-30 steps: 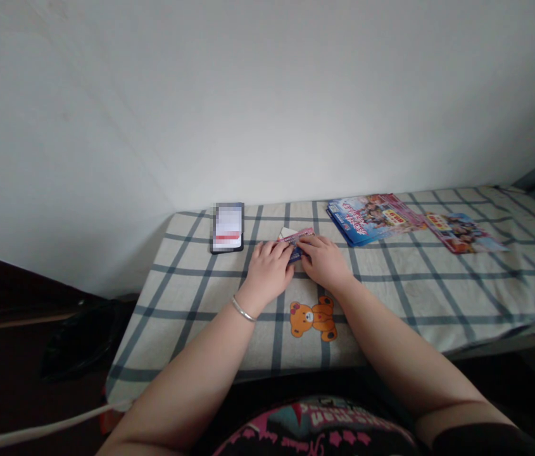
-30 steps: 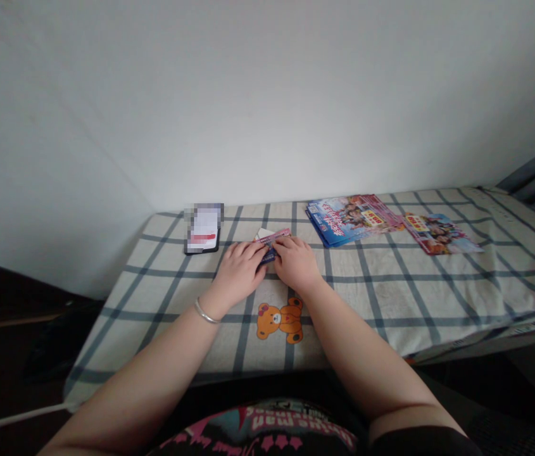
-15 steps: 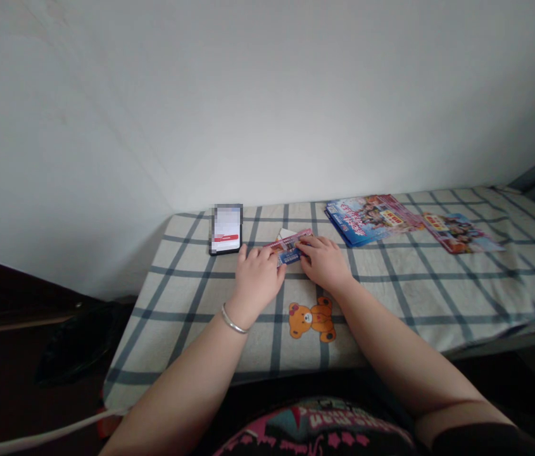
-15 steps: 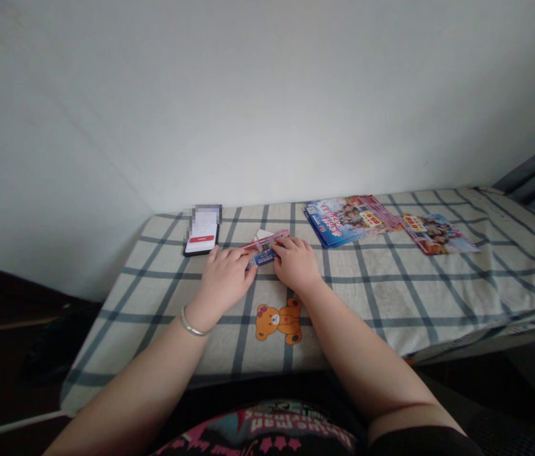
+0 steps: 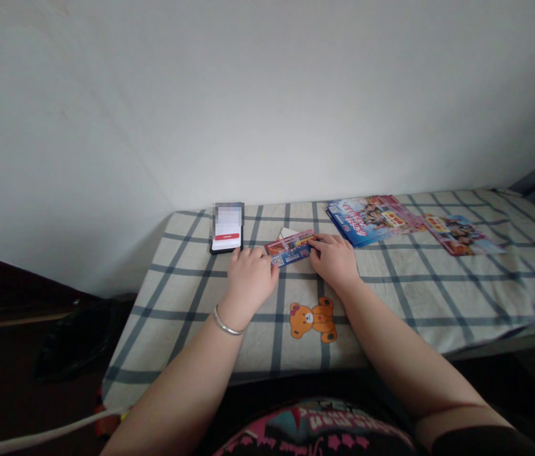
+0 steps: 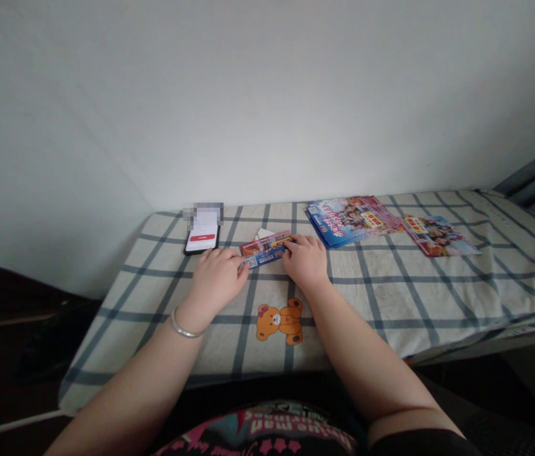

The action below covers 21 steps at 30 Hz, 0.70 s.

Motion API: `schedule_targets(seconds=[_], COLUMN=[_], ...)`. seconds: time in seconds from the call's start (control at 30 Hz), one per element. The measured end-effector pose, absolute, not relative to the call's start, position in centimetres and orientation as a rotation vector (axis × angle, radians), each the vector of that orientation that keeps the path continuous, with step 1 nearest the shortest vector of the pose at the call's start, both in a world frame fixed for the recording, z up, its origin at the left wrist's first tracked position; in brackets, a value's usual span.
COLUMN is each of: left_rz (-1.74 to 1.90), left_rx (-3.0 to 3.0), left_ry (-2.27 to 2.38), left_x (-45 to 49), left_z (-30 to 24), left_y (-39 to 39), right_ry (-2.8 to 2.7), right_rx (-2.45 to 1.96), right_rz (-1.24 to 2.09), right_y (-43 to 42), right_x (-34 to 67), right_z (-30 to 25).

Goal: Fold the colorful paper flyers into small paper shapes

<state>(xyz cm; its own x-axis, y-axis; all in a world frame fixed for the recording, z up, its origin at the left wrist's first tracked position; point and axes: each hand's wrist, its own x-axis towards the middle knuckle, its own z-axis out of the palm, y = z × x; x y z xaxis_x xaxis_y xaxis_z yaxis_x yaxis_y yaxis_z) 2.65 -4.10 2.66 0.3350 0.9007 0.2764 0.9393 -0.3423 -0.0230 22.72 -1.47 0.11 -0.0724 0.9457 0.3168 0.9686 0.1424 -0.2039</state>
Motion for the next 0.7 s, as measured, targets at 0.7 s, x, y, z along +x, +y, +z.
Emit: schedule_targets(seconds=[0.7], left_rz=[-0.460], left_rx=[-2.399], left_ry=[-1.745], left_x=[2.0], left_z=[0.9], left_y=[-2.6], right_ry=[-1.977], right_rx=[-1.782], right_rz=[-0.121], right_y=[-0.9], right_x=[23.8], right_z=[-1.1])
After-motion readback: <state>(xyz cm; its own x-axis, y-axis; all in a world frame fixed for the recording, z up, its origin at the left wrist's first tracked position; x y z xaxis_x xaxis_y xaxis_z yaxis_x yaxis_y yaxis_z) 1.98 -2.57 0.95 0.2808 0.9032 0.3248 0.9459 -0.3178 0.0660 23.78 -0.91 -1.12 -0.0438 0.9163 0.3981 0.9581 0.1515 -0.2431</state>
